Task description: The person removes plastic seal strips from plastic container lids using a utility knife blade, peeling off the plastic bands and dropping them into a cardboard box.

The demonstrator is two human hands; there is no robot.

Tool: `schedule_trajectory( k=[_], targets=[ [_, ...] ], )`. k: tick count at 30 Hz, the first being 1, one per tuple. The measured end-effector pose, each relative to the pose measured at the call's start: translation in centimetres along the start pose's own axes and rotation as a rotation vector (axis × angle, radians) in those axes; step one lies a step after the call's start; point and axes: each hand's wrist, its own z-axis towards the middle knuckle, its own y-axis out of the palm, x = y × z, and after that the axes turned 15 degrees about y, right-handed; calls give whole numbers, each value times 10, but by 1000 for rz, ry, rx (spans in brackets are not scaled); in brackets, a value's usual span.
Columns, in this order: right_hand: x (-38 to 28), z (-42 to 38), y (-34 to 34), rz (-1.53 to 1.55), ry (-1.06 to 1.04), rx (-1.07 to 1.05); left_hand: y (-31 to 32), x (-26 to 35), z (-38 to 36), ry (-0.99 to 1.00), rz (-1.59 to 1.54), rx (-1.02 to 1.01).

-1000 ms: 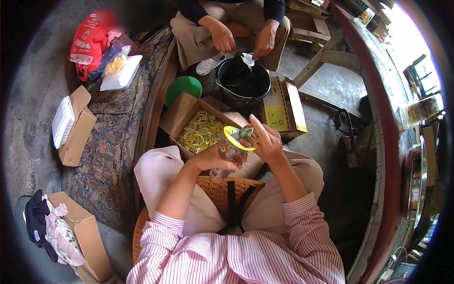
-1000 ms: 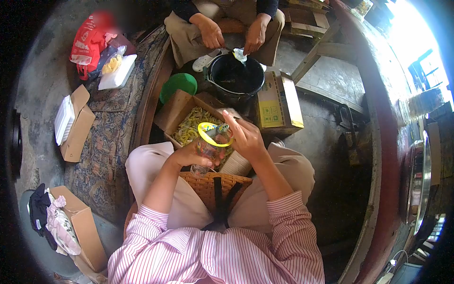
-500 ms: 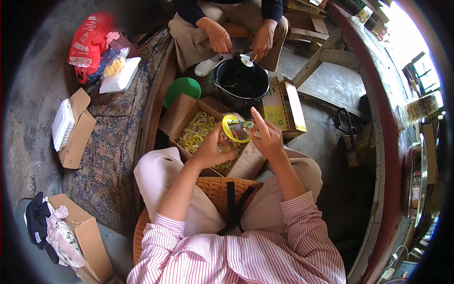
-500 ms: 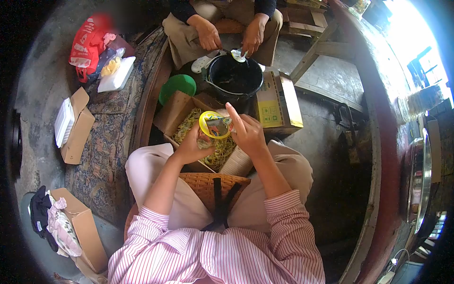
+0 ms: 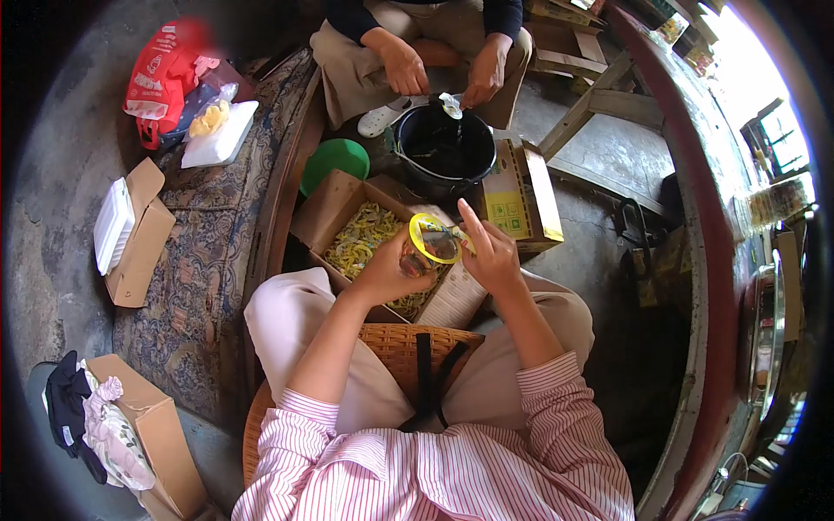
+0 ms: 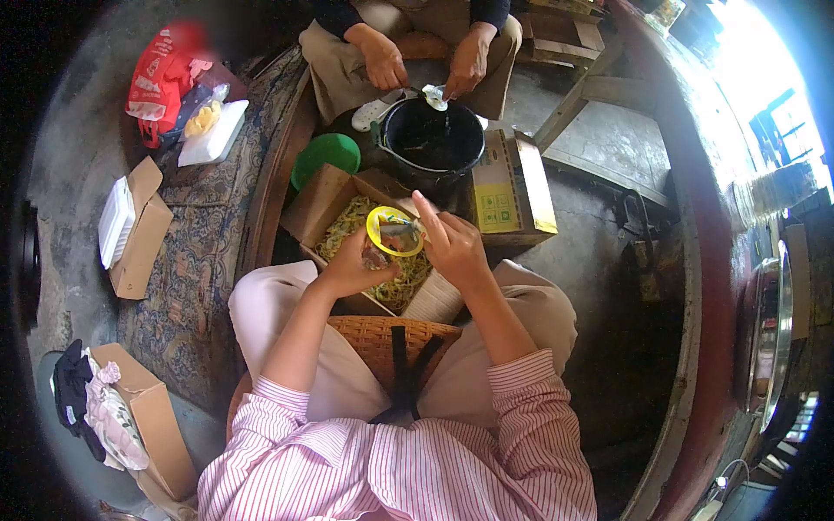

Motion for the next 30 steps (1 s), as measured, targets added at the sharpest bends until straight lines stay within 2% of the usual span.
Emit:
schedule_trajectory(
  k=[7, 10, 13, 16, 19, 22, 25, 26, 29, 30],
  targets=[
    [-1, 1, -2, 50, -40, -23, -2, -1, -4, -120, -242, -102],
    [1, 1, -1, 112, -50, -7, -2, -2, -7, -54, -334, -190],
    [-4, -1, -2, 123, -70, -7, -5, 3, -7, -182, -657, -336],
    [-6, -3, -3, 74, -41, -70, -4, -4, -8, -208, -956, -442],
    [-7, 0, 0, 126, -70, -3, -3, -2, -6, -186, -912, -451],
    [-4, 4, -3, 129, -51, 46, -4, -4, -7, -216, -752, -240],
    [3, 4, -3, 95, -20, 38, -1, -5, 0, -42, -442, -101],
    [5, 4, -2, 62, -16, 44, -5, -3, 0, -61, -311, -123],
    [6, 2, 1, -16, -15, 55, -1, -5, -1, 65, -251, -30],
    [7, 1, 3, -27, -23, 55, 0, -4, -1, 41, -186, -27]
  ],
)
